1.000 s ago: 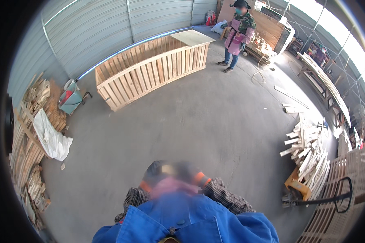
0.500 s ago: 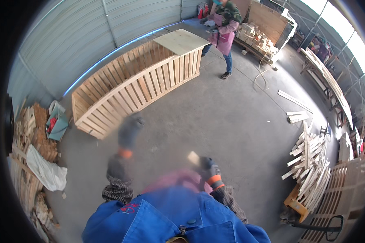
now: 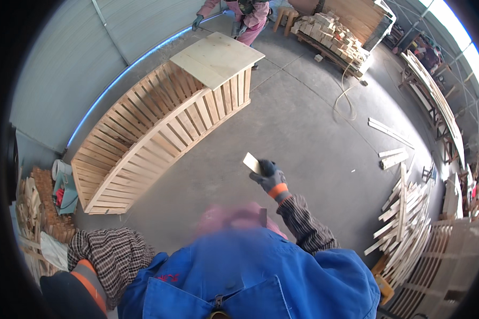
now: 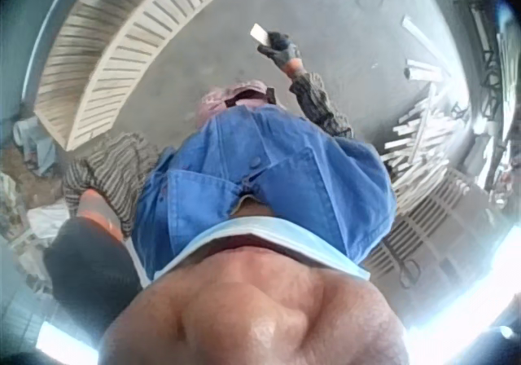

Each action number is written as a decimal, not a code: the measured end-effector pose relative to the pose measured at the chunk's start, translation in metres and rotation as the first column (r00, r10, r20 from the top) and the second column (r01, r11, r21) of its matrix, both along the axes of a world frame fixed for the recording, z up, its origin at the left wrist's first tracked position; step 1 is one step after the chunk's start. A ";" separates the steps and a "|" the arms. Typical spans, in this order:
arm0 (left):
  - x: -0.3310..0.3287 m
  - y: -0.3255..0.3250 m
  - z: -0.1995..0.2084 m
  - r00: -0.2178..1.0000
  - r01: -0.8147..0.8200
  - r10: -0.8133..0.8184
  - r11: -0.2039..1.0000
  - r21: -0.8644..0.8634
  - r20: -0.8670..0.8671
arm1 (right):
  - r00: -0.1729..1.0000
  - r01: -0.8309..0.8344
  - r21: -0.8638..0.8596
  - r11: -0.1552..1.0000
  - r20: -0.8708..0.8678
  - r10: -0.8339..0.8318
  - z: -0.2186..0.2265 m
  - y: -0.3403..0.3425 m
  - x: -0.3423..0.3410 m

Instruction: The person operates a table saw to cut thin wooden strips into shorter pieces. They pick up strips from a pile, position them on the saw, and push them through the blade, then collect the cut pieces. The person also briefly handles a larger wooden panel near a partially assembled wooden structure.

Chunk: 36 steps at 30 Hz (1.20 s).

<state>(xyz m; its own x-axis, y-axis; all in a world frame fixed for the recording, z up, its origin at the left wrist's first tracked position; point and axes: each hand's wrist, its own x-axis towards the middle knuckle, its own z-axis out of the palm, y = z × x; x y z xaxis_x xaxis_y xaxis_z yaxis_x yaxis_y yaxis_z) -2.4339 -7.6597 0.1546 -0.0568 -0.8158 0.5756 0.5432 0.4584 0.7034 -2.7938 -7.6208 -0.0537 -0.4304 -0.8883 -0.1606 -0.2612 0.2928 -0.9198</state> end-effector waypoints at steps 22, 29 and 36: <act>-0.255 -0.486 0.012 0.996 -0.039 0.032 0.996 -0.080 -0.087 | 0.458 -0.404 0.294 0.866 -0.755 0.470 -0.115 -0.562 -0.286; -0.340 -0.563 -0.004 0.960 -0.278 0.279 0.960 0.020 -0.039 | 0.320 -0.640 0.274 0.718 -0.754 0.573 -0.189 -0.707 -0.331; -0.407 -0.593 -0.073 0.922 -0.387 0.378 0.881 0.272 0.088 | 0.115 -0.707 0.408 0.577 -0.740 0.663 -0.250 -0.795 -0.341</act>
